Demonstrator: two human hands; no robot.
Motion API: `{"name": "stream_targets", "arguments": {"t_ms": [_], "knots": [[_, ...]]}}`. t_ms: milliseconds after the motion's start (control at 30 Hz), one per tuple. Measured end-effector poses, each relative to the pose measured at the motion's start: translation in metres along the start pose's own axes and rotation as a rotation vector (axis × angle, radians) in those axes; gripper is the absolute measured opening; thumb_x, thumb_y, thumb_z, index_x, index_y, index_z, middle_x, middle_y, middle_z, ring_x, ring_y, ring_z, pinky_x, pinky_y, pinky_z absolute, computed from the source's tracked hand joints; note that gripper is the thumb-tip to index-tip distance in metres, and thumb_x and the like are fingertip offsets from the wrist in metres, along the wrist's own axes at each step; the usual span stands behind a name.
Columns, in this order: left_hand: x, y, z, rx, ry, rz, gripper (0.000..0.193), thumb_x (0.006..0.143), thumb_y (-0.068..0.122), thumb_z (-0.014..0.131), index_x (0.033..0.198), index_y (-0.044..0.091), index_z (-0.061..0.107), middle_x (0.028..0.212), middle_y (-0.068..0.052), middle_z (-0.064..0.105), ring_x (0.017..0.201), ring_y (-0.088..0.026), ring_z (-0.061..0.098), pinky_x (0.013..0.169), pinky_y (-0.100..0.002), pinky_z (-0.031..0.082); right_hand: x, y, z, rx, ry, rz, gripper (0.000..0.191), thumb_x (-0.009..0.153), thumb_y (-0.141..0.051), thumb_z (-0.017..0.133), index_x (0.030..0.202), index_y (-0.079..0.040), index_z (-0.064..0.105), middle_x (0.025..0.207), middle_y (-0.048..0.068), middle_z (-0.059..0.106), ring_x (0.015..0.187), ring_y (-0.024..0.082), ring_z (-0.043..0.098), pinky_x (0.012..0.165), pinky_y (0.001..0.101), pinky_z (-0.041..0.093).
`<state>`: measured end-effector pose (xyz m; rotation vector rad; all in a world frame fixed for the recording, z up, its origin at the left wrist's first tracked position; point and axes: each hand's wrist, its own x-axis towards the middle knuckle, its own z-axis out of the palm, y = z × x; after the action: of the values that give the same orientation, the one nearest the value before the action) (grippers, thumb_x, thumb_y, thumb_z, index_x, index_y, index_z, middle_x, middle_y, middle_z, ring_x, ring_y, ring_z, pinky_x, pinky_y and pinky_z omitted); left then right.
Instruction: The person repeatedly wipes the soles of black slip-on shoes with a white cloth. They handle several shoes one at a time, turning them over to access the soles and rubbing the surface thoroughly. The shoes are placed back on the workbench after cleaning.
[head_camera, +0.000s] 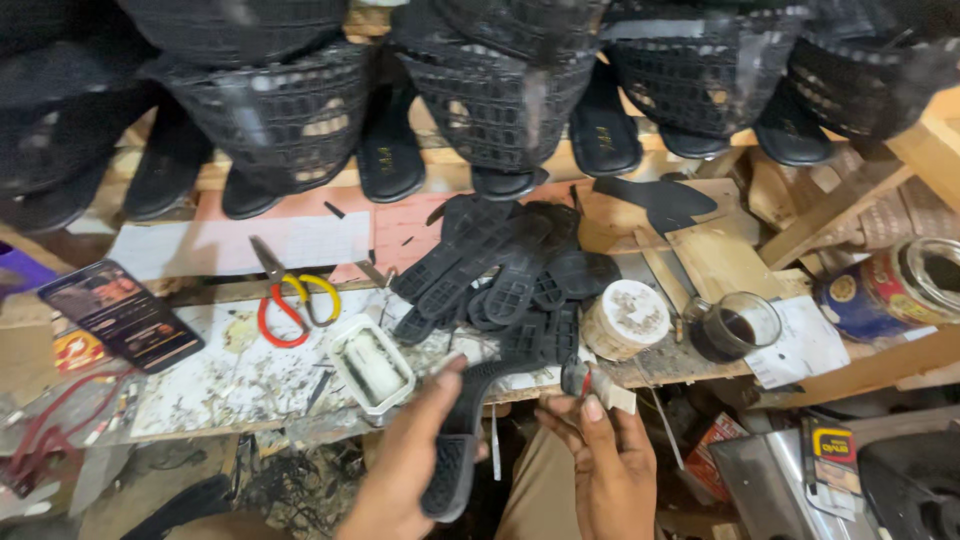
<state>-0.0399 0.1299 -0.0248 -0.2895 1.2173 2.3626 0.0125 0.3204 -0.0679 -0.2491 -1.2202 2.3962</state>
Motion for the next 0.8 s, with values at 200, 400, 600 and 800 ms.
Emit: {"name": "stream_targets", "arguments": {"t_ms": [200,400,600,800], "knots": [[0.004,-0.057,-0.032,0.357,-0.205,0.118,0.084,0.085,0.022,0.082,0.155,0.008,0.037,0.125,-0.002,0.07,0.103,-0.003,0.067,0.09,-0.017,0.049,0.001,-0.012,0.051,-0.004,-0.005,0.113,0.046,0.096,-0.018,0.055,0.139,-0.003,0.045,0.12,0.017,0.069,0.121,0.036,0.066,0.097,0.0548,0.055],[0.008,-0.11,-0.083,0.278,-0.338,-0.109,0.083,0.083,0.019,0.077,0.155,0.012,0.037,0.119,-0.007,0.066,0.095,-0.013,0.067,0.078,-0.027,0.054,-0.01,-0.012,0.076,-0.038,-0.446,0.061,0.053,0.102,-0.013,0.063,0.15,0.0,0.045,0.118,0.026,0.071,0.119,0.04,0.069,0.092,0.0585,0.055],[0.009,-0.151,-0.159,0.141,-0.2,0.095,0.081,0.082,0.016,0.073,0.154,0.012,0.036,0.122,-0.011,0.068,0.097,-0.02,0.071,0.073,-0.036,0.061,0.042,0.002,0.098,-0.683,-0.506,-0.091,0.03,0.093,-0.023,0.07,0.113,-0.001,0.076,0.11,0.007,0.078,0.102,0.018,0.068,0.092,0.0326,0.051],[-0.007,-0.154,-0.23,0.049,0.066,0.372,0.08,0.08,0.012,0.069,0.152,0.013,0.034,0.125,-0.015,0.069,0.098,-0.028,0.075,0.069,-0.045,0.068,0.055,0.06,0.153,-1.235,-0.814,-0.561,0.03,0.084,-0.031,0.079,0.105,-0.011,0.077,0.099,0.005,0.072,0.098,0.026,0.054,0.082,0.0439,0.034]]}}
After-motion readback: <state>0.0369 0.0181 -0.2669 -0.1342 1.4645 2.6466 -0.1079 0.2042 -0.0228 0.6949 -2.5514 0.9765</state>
